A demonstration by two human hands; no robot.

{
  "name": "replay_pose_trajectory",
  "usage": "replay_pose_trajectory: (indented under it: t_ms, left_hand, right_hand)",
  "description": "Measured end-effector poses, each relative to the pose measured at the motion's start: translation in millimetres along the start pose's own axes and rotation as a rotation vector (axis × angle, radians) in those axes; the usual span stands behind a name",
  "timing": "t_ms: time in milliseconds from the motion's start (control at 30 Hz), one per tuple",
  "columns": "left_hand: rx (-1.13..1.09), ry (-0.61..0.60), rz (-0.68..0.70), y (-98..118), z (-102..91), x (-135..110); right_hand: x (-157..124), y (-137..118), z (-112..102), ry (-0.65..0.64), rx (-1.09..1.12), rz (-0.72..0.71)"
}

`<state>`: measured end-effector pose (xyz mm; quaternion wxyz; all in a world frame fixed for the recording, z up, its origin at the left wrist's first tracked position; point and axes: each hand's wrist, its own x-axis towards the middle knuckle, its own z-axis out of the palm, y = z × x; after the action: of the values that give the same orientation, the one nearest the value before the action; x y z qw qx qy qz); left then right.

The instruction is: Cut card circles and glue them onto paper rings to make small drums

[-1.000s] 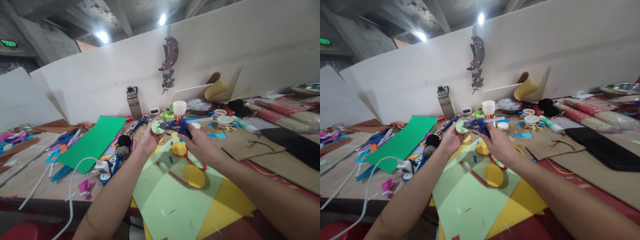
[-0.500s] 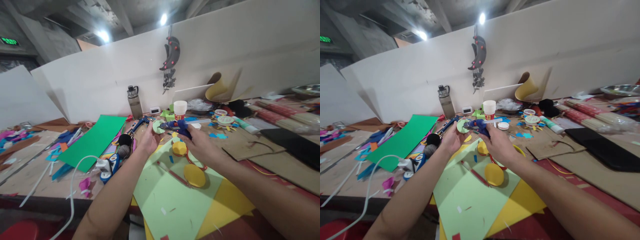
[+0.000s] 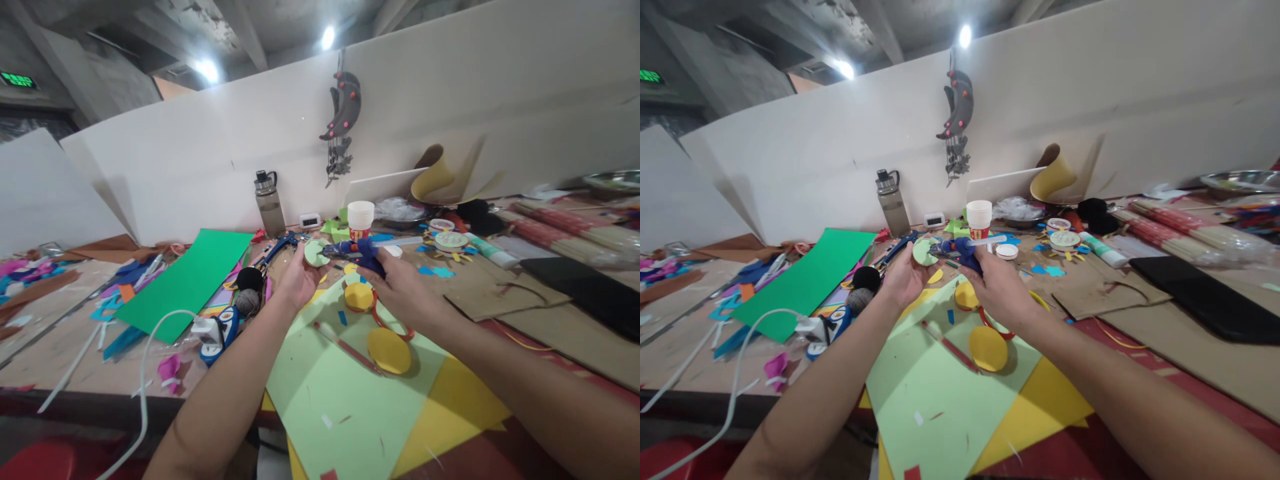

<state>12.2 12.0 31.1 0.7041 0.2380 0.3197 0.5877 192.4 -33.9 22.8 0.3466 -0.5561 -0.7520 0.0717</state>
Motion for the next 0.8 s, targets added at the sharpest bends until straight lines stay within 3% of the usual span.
replay_pose_trajectory:
  t_ms: [800]
  left_hand:
    - [-0.034,0.032,-0.009,1.1,-1.8,1.3]
  right_hand:
    - [0.2,0.3,-1.7,0.054,0.026,-0.004]
